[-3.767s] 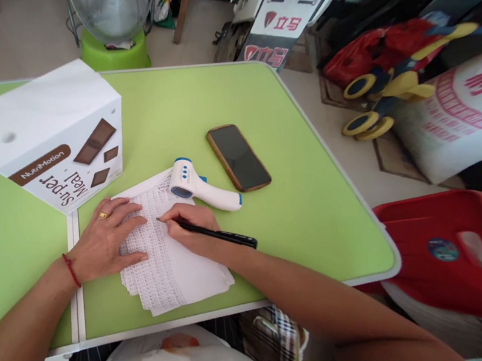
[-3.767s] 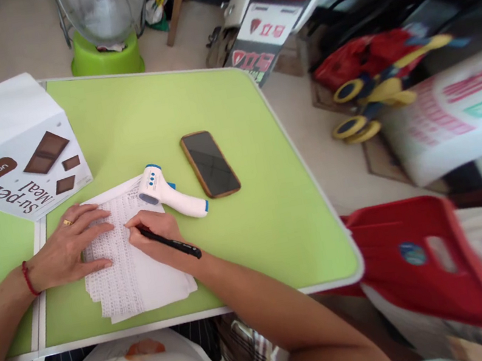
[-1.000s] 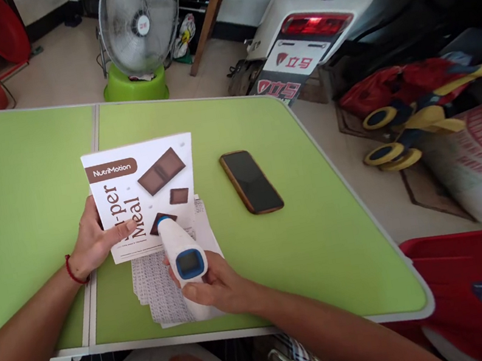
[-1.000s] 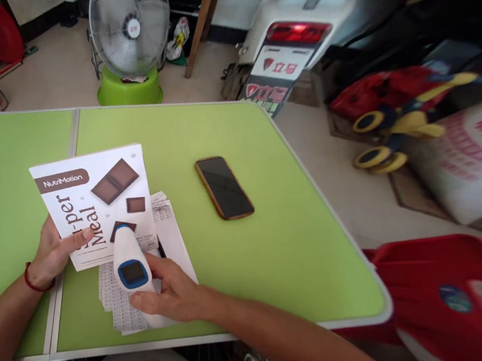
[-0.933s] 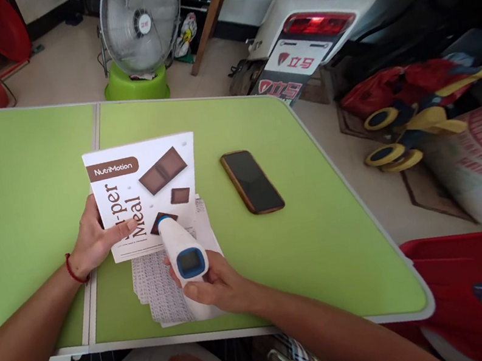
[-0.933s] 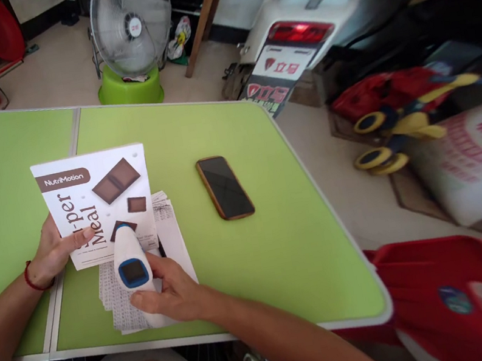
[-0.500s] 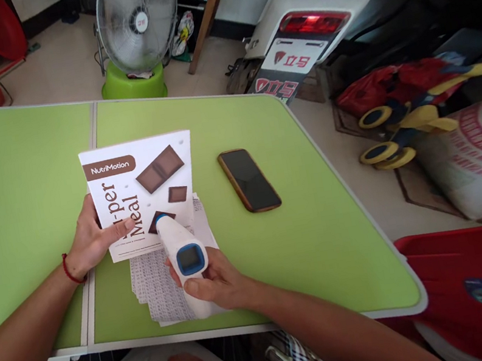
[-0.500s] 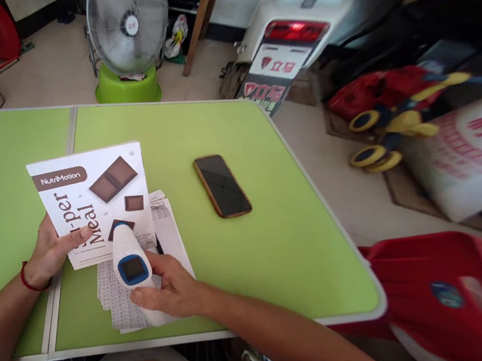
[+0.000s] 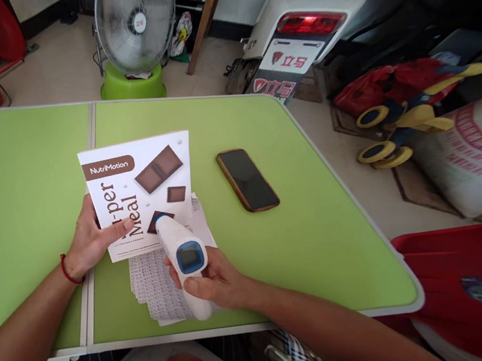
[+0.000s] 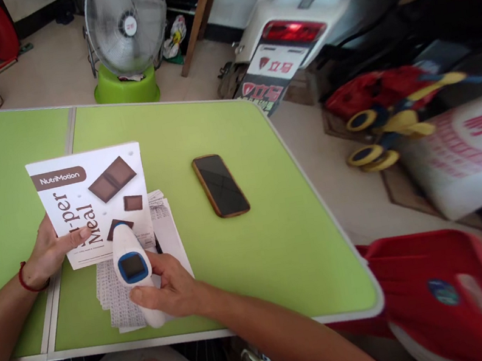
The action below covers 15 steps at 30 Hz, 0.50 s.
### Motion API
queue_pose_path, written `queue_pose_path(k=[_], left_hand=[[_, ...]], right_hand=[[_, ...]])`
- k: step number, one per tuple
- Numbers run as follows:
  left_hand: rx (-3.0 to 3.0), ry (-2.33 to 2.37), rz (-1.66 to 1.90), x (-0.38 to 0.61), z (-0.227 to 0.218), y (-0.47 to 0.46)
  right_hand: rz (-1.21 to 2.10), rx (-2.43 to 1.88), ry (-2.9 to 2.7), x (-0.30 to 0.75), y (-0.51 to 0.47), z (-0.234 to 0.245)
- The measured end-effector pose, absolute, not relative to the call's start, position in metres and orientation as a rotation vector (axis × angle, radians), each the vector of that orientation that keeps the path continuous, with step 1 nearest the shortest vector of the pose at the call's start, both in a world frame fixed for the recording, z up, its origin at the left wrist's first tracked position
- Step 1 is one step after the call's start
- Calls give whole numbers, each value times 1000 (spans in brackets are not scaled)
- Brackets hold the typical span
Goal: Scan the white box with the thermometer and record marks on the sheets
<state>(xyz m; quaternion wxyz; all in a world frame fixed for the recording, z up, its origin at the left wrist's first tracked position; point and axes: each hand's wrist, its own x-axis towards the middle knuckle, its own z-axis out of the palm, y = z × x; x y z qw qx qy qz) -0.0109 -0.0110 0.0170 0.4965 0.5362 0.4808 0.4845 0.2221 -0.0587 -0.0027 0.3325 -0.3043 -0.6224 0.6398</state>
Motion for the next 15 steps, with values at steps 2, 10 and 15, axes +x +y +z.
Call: queue_pose_path(k=[2, 10, 15], left_hand=[[1292, 1165, 1168, -10, 18, -11], [1285, 1109, 1154, -8, 22, -10], [1277, 1142, 1134, -9, 21, -10]], right_hand=[[1676, -776, -1608, 222, -59, -3], [1664, -752, -1602, 222, -58, -4], [1687, -763, -1589, 222, -57, -4]])
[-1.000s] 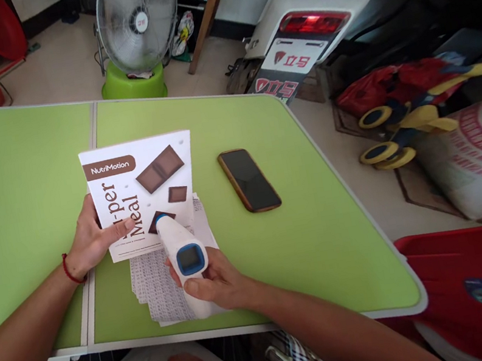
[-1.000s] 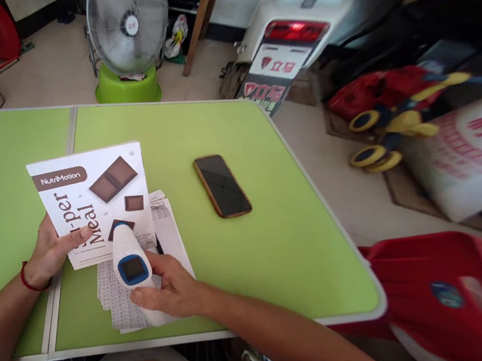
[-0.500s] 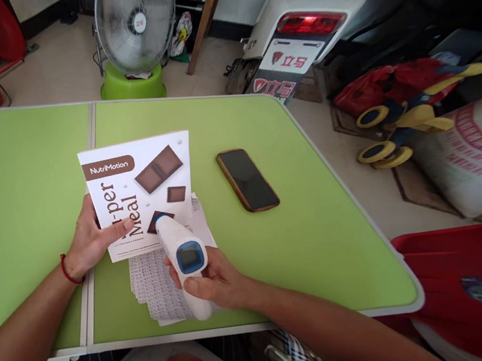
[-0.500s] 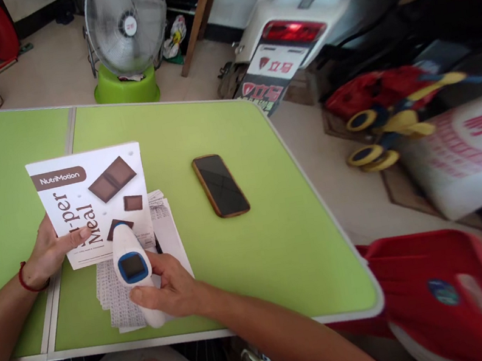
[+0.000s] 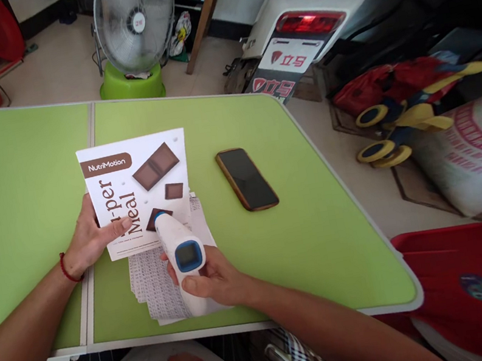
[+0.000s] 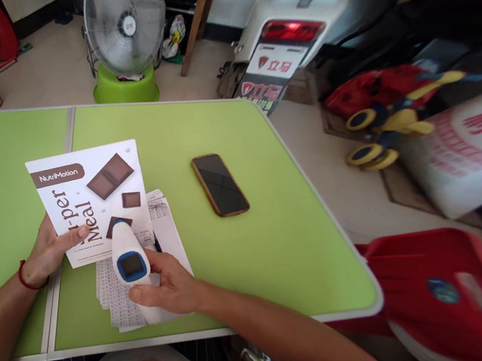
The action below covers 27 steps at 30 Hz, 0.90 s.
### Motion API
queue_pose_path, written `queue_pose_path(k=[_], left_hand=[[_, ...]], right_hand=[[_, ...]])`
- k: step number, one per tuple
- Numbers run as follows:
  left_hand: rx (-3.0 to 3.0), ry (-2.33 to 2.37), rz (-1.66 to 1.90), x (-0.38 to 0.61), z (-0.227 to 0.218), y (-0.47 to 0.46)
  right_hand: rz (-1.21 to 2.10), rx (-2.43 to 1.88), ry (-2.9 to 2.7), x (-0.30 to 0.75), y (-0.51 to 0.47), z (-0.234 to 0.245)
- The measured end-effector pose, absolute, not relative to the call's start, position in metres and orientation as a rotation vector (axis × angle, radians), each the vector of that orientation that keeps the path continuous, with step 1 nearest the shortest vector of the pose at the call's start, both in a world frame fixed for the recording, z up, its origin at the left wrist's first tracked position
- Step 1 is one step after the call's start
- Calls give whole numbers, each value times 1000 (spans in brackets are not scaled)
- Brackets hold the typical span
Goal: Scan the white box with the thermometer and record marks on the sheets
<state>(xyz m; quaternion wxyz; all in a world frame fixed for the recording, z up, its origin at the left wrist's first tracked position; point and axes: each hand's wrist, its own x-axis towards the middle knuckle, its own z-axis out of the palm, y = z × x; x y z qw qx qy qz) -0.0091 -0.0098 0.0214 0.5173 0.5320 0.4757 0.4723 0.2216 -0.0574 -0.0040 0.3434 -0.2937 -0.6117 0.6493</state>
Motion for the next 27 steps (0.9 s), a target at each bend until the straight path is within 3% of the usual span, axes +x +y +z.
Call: queue_pose_path(k=[27], left_hand=[[1295, 1113, 1110, -9, 24, -10]], right_hand=[[1831, -794, -1556, 222, -55, -6]])
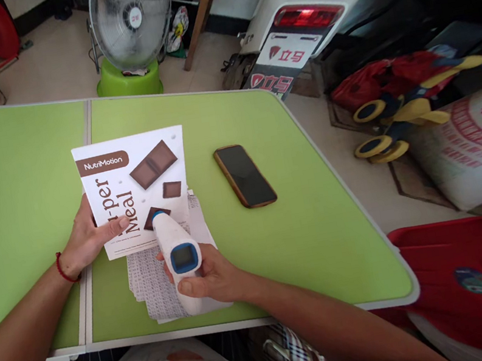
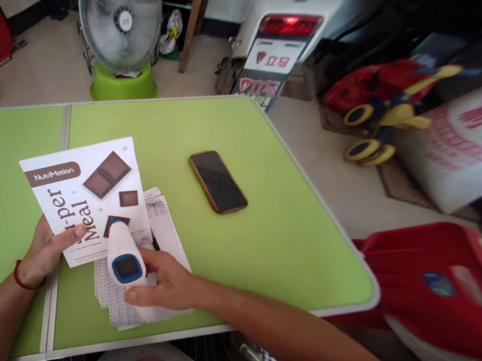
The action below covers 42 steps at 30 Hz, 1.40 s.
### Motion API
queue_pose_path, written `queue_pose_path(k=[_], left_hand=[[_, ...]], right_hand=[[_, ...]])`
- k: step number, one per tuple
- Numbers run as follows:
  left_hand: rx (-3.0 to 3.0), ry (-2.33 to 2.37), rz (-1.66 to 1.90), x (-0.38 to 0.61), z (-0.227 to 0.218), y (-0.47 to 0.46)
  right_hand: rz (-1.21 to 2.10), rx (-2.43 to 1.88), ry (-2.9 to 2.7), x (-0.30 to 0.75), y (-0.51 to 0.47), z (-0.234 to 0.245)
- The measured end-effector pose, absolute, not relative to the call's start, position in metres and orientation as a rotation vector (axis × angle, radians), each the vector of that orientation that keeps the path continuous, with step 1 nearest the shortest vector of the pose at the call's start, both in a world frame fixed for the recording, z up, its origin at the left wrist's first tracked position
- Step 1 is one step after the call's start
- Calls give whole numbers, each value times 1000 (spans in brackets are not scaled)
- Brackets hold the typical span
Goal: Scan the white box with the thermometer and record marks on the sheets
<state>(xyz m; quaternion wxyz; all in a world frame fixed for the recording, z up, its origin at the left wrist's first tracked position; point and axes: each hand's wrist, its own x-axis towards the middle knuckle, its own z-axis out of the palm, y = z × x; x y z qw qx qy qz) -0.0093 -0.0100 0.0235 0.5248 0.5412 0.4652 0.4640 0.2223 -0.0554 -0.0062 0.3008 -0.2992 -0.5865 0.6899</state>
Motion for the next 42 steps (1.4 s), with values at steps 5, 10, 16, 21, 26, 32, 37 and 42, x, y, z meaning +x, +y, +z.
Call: queue_pose_path(k=[5, 10, 16, 21, 26, 32, 37, 42], left_hand=[[1313, 1109, 1115, -10, 22, -9], [1305, 1106, 1118, -10, 22, -9], [1304, 1108, 1113, -11, 22, -10], [1285, 1110, 1110, -11, 22, -10], [1293, 1102, 1119, -10, 24, -10], [1291, 1100, 1122, -10, 24, -9], [1303, 1164, 1123, -10, 23, -11], [1353, 1190, 1186, -16, 21, -10]], right_hand=[[1840, -782, -1534, 222, -56, -8], [1831, -772, -1539, 222, -55, -9], [1836, -788, -1550, 223, -56, -7], [1826, -799, -1559, 223, -56, -6], [1830, -800, -1550, 223, -56, -6], [1833, -821, -1561, 223, -55, -5], [1803, -812, -1578, 222, -56, -4], [1520, -815, -1815, 235, -47, 4]])
